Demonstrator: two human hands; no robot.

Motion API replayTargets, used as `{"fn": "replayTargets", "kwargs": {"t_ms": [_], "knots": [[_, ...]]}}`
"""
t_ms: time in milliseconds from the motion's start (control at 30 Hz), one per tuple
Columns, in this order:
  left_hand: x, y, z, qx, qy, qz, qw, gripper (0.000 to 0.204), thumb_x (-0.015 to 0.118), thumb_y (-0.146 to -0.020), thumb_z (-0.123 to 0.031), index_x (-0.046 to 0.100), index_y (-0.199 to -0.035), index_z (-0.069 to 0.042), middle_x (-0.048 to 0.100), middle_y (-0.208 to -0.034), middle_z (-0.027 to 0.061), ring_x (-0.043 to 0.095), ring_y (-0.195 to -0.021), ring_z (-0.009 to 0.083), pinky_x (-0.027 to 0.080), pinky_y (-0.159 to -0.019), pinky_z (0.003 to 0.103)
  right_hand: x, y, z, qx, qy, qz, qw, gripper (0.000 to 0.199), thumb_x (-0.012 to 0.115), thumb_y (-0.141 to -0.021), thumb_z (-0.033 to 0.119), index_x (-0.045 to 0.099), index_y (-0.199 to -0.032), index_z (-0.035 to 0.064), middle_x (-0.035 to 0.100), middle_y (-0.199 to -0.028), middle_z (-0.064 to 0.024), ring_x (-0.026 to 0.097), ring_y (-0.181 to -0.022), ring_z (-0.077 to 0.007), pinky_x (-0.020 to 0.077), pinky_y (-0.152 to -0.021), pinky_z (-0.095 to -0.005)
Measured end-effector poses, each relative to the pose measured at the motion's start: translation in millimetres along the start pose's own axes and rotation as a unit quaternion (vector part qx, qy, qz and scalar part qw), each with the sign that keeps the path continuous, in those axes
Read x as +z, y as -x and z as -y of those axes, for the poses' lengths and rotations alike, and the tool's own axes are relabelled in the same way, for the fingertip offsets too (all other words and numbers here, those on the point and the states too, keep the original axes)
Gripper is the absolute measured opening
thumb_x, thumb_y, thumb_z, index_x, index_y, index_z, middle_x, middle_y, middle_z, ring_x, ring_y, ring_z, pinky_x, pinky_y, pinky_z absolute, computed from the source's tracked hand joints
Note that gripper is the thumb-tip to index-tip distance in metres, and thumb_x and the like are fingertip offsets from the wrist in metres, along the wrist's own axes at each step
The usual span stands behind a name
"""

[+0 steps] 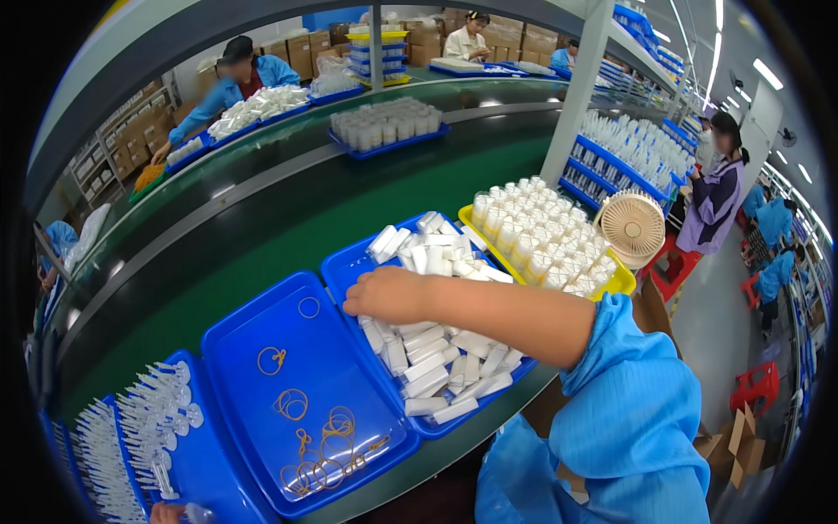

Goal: Assembling small white plastic components by inserting internal pieces and securing with rubber bands at a factory workstation.

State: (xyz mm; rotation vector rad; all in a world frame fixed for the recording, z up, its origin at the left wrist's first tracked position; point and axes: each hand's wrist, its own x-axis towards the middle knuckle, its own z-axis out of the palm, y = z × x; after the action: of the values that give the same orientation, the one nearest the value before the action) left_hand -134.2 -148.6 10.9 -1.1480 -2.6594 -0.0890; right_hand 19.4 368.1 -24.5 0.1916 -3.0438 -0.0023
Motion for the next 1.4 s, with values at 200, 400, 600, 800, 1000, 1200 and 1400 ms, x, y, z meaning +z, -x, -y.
{"fn": "replayTargets", "kwargs": {"t_ms": [200,400,600,800,1000,1200,1400], "knots": [[17.2,-7.7,-19.3,-0.008,0.074,0.052,0.996,0.042,0.059,-0.062,-0.013,0.052,-0.103,-0.008,0.053,-0.105,0.0112,0.040,-0.115,0.0337,0.022,-0.098,0.047,-1.9,4.6,-1.1,0.049,-0.007,0.046,0.998,0.026,0.058,-0.071,0.008,0.056,-0.097,0.0071,0.058,-0.093,-0.0096,0.058,-0.088,-0.0281,0.0487,-0.073,-0.0393],[12.1,-8.4,-27.0,-0.045,0.020,0.066,0.997,0.043,0.065,-0.065,-0.020,0.052,-0.105,-0.010,0.052,-0.111,0.0073,0.036,-0.121,0.0341,0.019,-0.097,0.056,-50.5,40.4,32.8,0.194,-0.136,-0.151,0.960,0.030,0.058,-0.074,0.008,0.052,-0.103,0.0061,0.057,-0.090,-0.0143,0.059,-0.075,-0.0293,0.0484,-0.066,-0.0385],[4.7,-7.2,-50.4,-0.027,-0.011,-0.140,0.990,0.024,0.066,-0.075,-0.017,0.059,-0.095,-0.006,0.056,-0.106,0.0095,0.048,-0.104,0.0318,0.029,-0.091,0.049,-79.9,74.4,108.9,0.254,-0.322,-0.293,0.864,0.052,0.056,-0.076,-0.003,0.034,-0.122,0.0057,0.053,-0.090,-0.0103,0.057,-0.071,-0.0136,0.0464,-0.059,-0.0236],[2.7,-7.5,-144.1,0.054,0.630,-0.054,0.773,0.017,0.067,-0.074,-0.005,0.059,-0.088,0.000,0.056,-0.097,0.0151,0.056,-0.087,0.0250,0.045,-0.079,0.034,-75.1,82.4,170.7,0.286,-0.611,-0.230,0.701,0.059,0.055,-0.080,-0.007,0.025,-0.128,0.0071,0.051,-0.098,-0.0094,0.053,-0.068,-0.0053,0.0414,-0.053,-0.0158],[31.6,-14.1,-216.3,0.084,0.860,0.066,0.500,0.032,0.057,-0.080,0.006,0.046,-0.110,-0.001,0.052,-0.106,0.0147,0.058,-0.088,0.0210,0.049,-0.078,0.032,-63.1,70.0,180.5,0.262,-0.744,-0.246,0.563,0.079,0.057,-0.080,-0.003,0.010,-0.141,0.0130,0.054,-0.095,-0.0102,0.055,-0.067,-0.0092,0.0463,-0.056,-0.0204],[24.7,-28.4,-221.7,0.130,0.781,0.103,0.602,0.015,0.059,-0.079,0.009,0.060,-0.093,0.003,0.059,-0.098,0.0140,0.059,-0.085,0.0203,0.049,-0.075,0.029,-52.2,70.4,174.3,0.232,-0.798,-0.252,0.496,0.066,0.057,-0.082,-0.002,0.023,-0.138,0.0090,0.054,-0.096,-0.0075,0.056,-0.081,-0.0102,0.0476,-0.068,-0.0222],[24.2,-30.7,-225.0,0.105,0.769,0.115,0.620,0.013,0.058,-0.080,0.006,0.064,-0.091,0.002,0.061,-0.095,0.0130,0.059,-0.086,0.0203,0.047,-0.075,0.028,-48.6,71.8,170.3,0.214,-0.846,-0.208,0.443,0.039,0.055,-0.088,0.009,0.038,-0.122,0.0041,0.056,-0.094,-0.0062,0.055,-0.086,-0.0116,0.0456,-0.070,-0.0251]]}}
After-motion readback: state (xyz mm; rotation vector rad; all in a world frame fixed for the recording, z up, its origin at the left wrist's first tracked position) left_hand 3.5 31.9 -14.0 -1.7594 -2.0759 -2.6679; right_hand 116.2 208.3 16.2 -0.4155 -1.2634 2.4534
